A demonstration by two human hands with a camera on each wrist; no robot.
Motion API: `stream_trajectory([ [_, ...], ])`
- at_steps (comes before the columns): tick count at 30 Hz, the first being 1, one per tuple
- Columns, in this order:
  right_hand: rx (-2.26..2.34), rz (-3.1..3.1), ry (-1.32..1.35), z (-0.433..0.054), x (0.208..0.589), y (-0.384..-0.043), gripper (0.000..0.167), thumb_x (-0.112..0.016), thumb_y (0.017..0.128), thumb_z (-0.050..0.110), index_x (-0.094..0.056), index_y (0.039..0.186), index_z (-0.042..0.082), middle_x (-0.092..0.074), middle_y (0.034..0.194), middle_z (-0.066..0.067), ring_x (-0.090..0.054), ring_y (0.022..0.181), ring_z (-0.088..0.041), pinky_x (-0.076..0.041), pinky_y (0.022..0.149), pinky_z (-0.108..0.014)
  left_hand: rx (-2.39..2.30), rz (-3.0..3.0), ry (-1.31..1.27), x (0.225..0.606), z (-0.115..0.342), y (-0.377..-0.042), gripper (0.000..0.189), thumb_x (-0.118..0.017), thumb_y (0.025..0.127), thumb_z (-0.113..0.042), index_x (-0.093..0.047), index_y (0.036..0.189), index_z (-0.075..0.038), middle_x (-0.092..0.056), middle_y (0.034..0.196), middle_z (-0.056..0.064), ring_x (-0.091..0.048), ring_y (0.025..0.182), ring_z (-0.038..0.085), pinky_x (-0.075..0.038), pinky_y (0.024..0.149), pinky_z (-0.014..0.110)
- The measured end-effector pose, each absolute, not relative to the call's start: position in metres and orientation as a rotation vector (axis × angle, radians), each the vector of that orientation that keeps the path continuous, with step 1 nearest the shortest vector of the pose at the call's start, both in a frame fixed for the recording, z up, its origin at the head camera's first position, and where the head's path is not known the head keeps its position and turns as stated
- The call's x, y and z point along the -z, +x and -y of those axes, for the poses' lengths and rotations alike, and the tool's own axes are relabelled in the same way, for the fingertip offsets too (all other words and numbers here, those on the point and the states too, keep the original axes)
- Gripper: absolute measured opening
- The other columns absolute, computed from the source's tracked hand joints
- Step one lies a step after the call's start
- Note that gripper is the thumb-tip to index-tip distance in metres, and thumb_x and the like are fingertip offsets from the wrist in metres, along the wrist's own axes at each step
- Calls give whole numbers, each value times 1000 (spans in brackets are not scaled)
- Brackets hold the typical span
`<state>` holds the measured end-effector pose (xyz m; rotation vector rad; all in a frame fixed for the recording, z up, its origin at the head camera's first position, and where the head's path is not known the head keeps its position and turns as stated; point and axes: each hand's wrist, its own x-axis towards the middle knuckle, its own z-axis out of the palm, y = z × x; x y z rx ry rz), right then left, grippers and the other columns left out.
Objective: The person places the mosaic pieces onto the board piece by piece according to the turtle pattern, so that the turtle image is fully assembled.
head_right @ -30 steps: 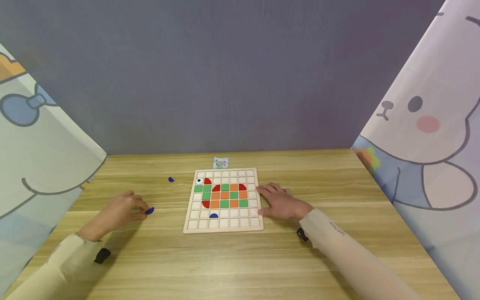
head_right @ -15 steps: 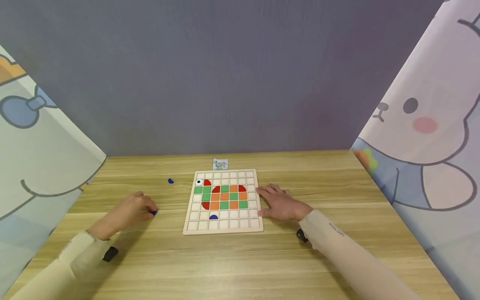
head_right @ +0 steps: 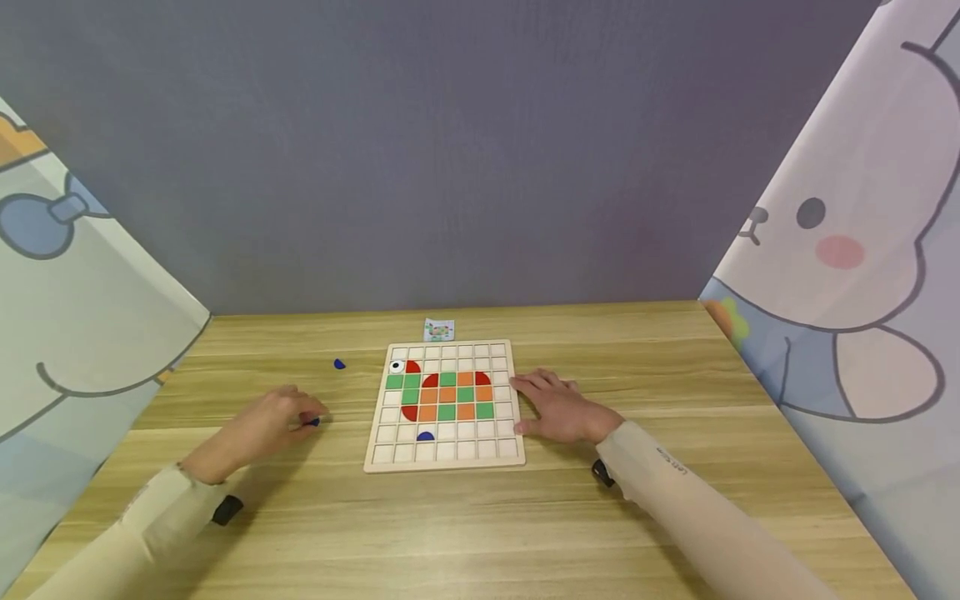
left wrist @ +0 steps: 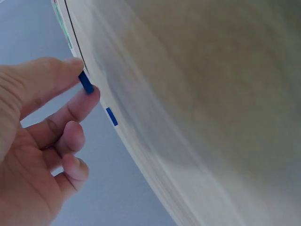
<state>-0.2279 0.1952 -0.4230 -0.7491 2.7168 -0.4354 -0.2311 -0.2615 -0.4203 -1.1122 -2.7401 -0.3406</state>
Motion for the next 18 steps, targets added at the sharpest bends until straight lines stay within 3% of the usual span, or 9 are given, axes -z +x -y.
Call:
stream_trajectory([
  [9,441,-2717,-746,-195,421,-227,78,-59,90,47,-24,151,13,-26,151,-9,-15,138,-39,-14,98,-72,439,2940,-997,419,261,-233,14,-78,77,-8,-73,90,-8,-63,76,-5,-52,67,9,-45,59,29],
  [14,449,-2710,-758,-194,420,-226,78,-59,90,47,-24,151,13,-26,151,-9,-14,138,-39,-14,98,-71,481,2915,-1228,415,273,-235,32,-80,75,-6,-73,105,-14,-60,94,-5,-54,81,15,-45,70,38],
  [18,443,-2708,-761,-194,420,-227,77,-59,91,46,-24,151,12,-25,152,-9,-14,138,-39,-14,98,-71,458,2828,-1392,418,280,-239,38,-78,72,4,-73,103,-17,-59,99,-7,-55,89,17,-46,74,41],
])
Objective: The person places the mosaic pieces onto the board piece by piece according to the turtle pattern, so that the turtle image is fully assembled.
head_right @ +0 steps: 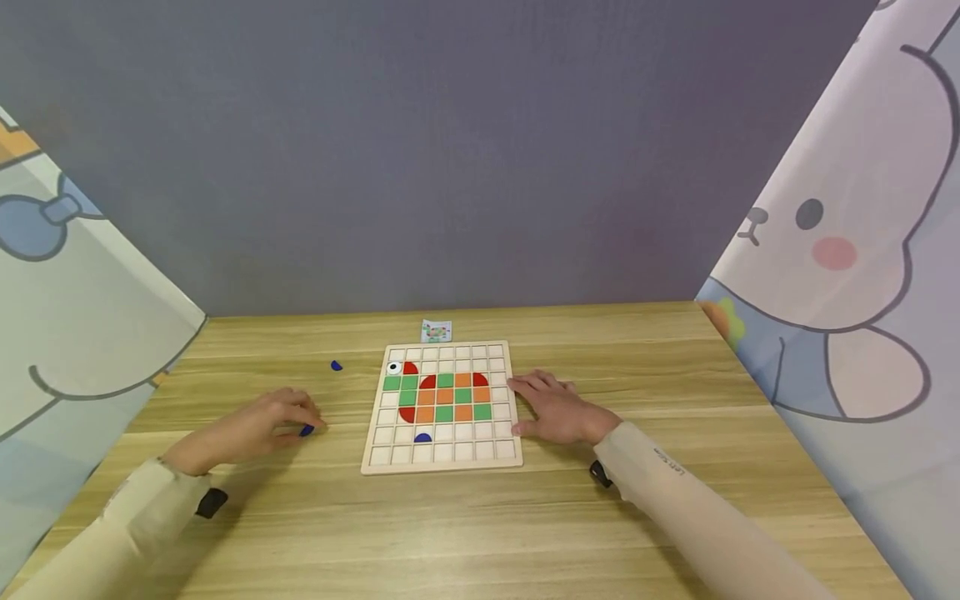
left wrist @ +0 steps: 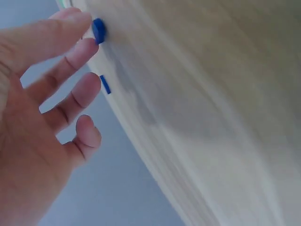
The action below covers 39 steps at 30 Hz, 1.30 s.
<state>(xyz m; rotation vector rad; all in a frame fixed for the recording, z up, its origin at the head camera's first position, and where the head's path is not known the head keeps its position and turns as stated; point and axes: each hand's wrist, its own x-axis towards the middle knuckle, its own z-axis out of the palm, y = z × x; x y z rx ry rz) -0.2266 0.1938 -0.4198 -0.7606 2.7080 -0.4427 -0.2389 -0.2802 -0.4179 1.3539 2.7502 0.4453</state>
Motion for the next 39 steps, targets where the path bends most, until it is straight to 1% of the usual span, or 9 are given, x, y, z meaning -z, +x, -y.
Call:
stream_trajectory([
  [5,429,-2706,-749,-194,420,-227,78,-58,91,48,-23,151,13,-24,152,-9,-14,139,-38,-14,98,-71,-498,-2707,1402,423,280,-241,33,-77,71,8,-73,98,-12,-61,95,-5,-59,86,15,-52,71,30],
  [12,429,-2710,-751,-193,420,-227,78,-59,90,47,-24,151,13,-25,152,-8,-14,139,-38,-15,98,-71,-580,-2719,1344,424,275,-238,28,-79,71,3,-73,93,-12,-62,90,-7,-58,81,9,-51,68,25],
  [18,436,-2710,-758,-194,422,-228,77,-58,91,47,-23,151,14,-25,152,-8,-14,139,-38,-15,98,-70,-568,-2741,1381,424,268,-236,21,-78,73,2,-73,87,-12,-62,85,-6,-58,76,8,-50,64,23],
  [22,430,-2710,-759,-195,425,-229,78,-57,91,49,-22,152,15,-24,152,-8,-13,139,-38,-14,99,-70,-561,-2788,1434,421,258,-237,20,-79,72,2,-72,85,-12,-61,84,-7,-57,74,8,-49,62,23],
  [27,430,-2718,-762,-196,424,-230,79,-57,90,49,-22,151,14,-25,152,-8,-13,139,-38,-14,98,-71,-601,-2815,1485,409,229,-234,19,-79,73,0,-72,87,-11,-61,86,-6,-57,73,11,-48,62,23],
  [31,431,-2715,-777,-195,424,-229,78,-57,90,50,-23,151,14,-25,152,-9,-14,139,-38,-15,98,-71,-620,-2793,1480,397,198,-232,17,-78,76,-2,-73,90,-10,-61,90,-5,-58,80,13,-49,67,23],
  [34,435,-2710,-775,-195,424,-229,78,-56,91,50,-23,151,14,-24,152,-9,-13,139,-38,-15,98,-71,-592,-2792,1511,389,174,-232,17,-78,76,-3,-74,90,-12,-61,90,-6,-58,83,13,-49,73,25],
  [37,436,-2708,-768,-195,423,-229,78,-57,91,48,-22,151,14,-24,152,-10,-13,139,-39,-14,99,-70,-563,-2793,1546,382,148,-231,16,-78,76,-5,-73,89,-13,-63,88,-5,-59,81,13,-48,74,27],
  [39,440,-2705,-761,-195,422,-229,78,-58,91,47,-22,152,14,-24,152,-10,-12,139,-38,-14,99,-70,-549,-2783,1561,379,129,-229,15,-78,75,-4,-72,86,-12,-63,86,-4,-57,77,13,-47,71,26],
])
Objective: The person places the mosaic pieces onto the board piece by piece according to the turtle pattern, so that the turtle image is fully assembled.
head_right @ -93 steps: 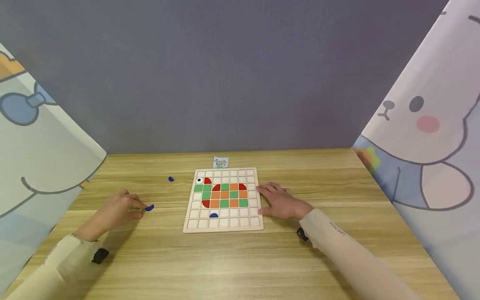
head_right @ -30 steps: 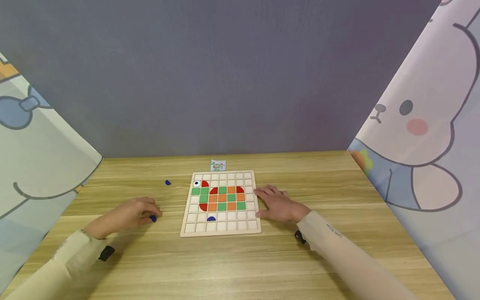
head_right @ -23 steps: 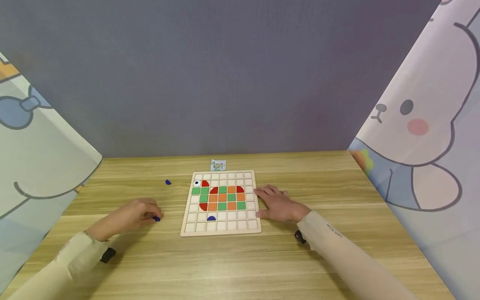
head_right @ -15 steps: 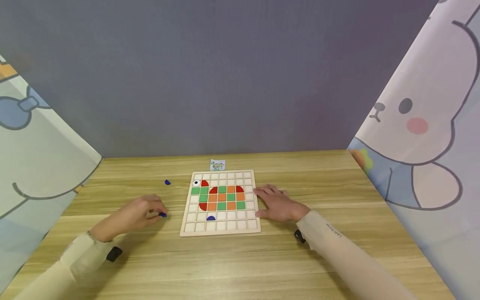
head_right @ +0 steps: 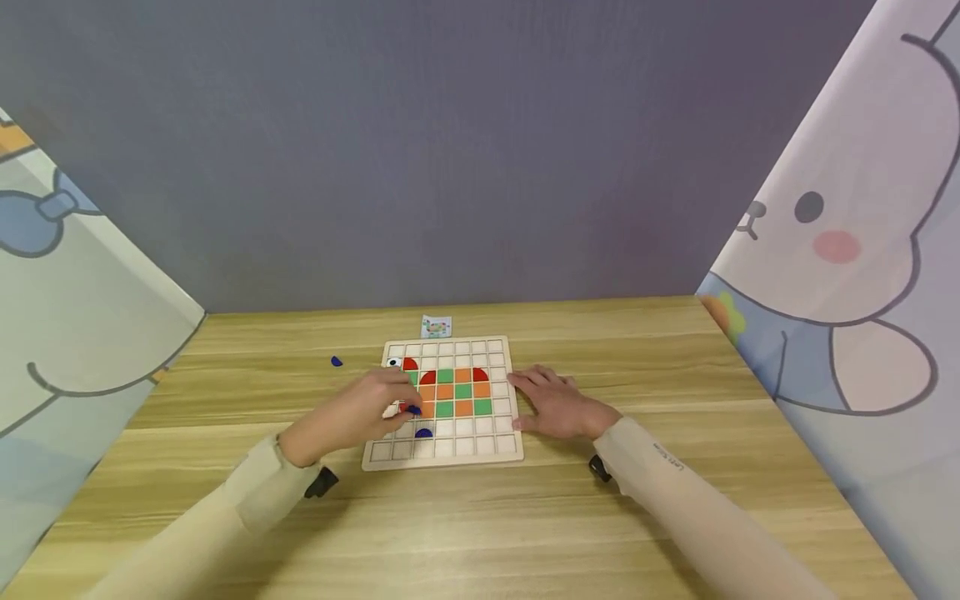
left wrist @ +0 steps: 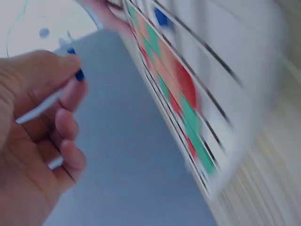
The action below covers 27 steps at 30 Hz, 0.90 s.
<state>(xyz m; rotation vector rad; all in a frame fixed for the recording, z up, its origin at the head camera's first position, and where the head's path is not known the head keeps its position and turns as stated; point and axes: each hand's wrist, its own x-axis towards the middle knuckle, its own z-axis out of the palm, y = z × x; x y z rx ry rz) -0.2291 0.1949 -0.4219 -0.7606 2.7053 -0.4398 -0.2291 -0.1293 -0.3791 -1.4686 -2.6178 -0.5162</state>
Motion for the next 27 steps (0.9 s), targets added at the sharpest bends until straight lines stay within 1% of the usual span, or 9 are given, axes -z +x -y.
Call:
stream_trajectory([
  [3,451,-2702,-762,-195,421,-230,77,-58,91,46,-22,151,14,-25,152,-10,-13,138,-39,-14,99,-70,502,2665,-1484,378,100,-223,14,-75,76,-2,-71,84,-12,-63,83,-3,-56,74,11,-46,68,23],
  [7,463,-2702,-770,-196,421,-232,77,-59,91,45,-23,151,13,-25,152,-10,-15,138,-40,-15,98,-69,434,2731,-1468,386,66,-217,15,-73,76,0,-71,86,-11,-64,83,-3,-56,75,9,-45,72,23],
  [10,464,-2703,-780,-196,421,-233,77,-59,91,45,-23,151,13,-24,152,-9,-15,138,-40,-16,98,-69,374,2755,-1408,395,47,-214,17,-73,74,2,-69,86,-10,-65,81,-3,-58,73,9,-46,69,22],
  [11,462,-2705,-782,-196,421,-233,77,-59,91,46,-23,151,14,-24,152,-9,-15,138,-40,-16,98,-69,365,2766,-1383,397,41,-214,18,-72,74,3,-69,85,-10,-65,80,-3,-57,71,9,-45,67,21],
  [14,468,-2706,-776,-196,421,-234,77,-59,91,46,-23,151,14,-24,152,-9,-14,138,-40,-15,98,-69,306,2793,-1328,403,29,-215,15,-70,76,5,-69,81,-10,-62,72,-4,-53,63,8,-42,57,18],
  [17,468,-2708,-766,-196,421,-234,77,-60,91,45,-24,151,14,-25,152,-10,-14,138,-40,-16,98,-69,233,2814,-1302,407,20,-216,14,-69,79,4,-69,76,-10,-58,64,-5,-48,57,7,-38,51,19],
  [22,466,-2710,-769,-197,421,-234,78,-61,90,45,-24,151,14,-26,152,-9,-15,138,-39,-17,98,-69,118,2805,-1301,406,9,-216,16,-70,78,3,-66,71,-10,-56,61,-3,-49,56,9,-41,51,20],
  [27,473,-2703,-769,-197,421,-234,77,-61,90,44,-25,151,14,-26,151,-8,-15,138,-39,-16,98,-69,98,2806,-1299,406,6,-216,16,-70,79,3,-66,71,-10,-56,61,-3,-50,55,8,-42,51,18],
])
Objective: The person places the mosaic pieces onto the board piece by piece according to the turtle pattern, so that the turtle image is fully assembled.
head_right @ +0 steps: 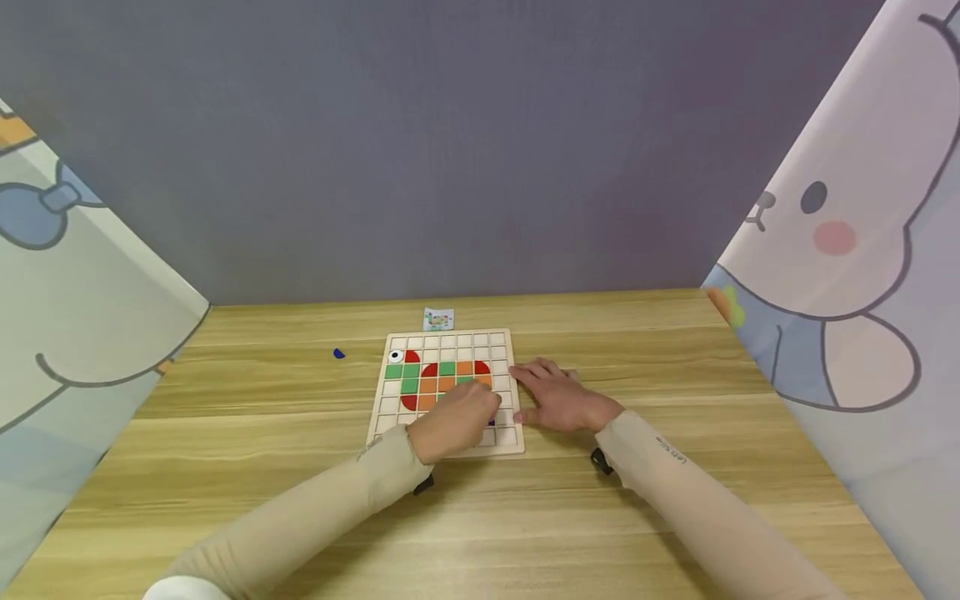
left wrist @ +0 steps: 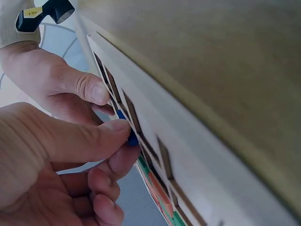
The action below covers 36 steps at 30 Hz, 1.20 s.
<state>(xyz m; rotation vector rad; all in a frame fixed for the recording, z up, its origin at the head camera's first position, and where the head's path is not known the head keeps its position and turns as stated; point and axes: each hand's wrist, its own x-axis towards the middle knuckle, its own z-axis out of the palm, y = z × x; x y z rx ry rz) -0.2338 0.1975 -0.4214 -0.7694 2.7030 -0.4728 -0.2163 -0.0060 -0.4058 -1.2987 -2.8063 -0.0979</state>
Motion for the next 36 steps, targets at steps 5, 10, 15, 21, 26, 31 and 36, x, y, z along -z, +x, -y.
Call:
stream_trajectory([
  [5,467,-2710,-776,-197,420,-234,76,-61,90,43,-26,150,13,-27,150,-9,-16,137,-40,-16,97,-70,187,2843,-1345,405,10,-218,20,-69,80,6,-65,69,-10,-54,59,-5,-47,54,6,-39,49,17],
  [10,457,-2707,-768,-197,420,-234,76,-61,90,43,-25,151,13,-27,150,-9,-15,138,-39,-17,97,-69,373,2938,-1368,405,18,-220,19,-67,79,11,-68,78,-8,-59,70,-4,-51,64,7,-41,54,17],
  [15,461,-2712,-775,-196,419,-234,76,-62,90,42,-25,151,13,-26,151,-10,-16,137,-39,-17,97,-69,533,2920,-1339,403,34,-223,19,-62,84,8,-69,95,-7,-66,91,-1,-58,80,8,-45,65,16],
  [21,442,-2722,-783,-195,420,-234,77,-61,90,44,-25,151,14,-26,151,-10,-17,137,-39,-18,97,-68,618,2768,-1339,394,70,-230,16,-70,86,-9,-69,103,-7,-64,95,3,-57,80,14,-47,67,21],
  [26,449,-2709,-765,-195,421,-233,77,-60,90,45,-24,151,14,-25,151,-9,-15,138,-39,-15,99,-69,655,2724,-1243,392,114,-244,33,-75,83,-13,-67,114,-8,-62,102,6,-56,88,18,-48,75,29],
  [31,432,-2707,-761,-196,423,-232,77,-58,91,47,-23,151,15,-25,151,-8,-14,138,-38,-15,99,-70,726,2729,-1222,395,163,-260,47,-77,80,-15,-63,124,-7,-61,113,9,-56,101,24,-49,80,34],
  [36,442,-2714,-766,-195,422,-231,77,-59,91,46,-24,151,14,-26,151,-9,-15,138,-39,-15,98,-70,791,2696,-1224,401,201,-273,48,-79,75,-15,-66,120,-5,-61,115,9,-54,105,25,-50,79,38],
])
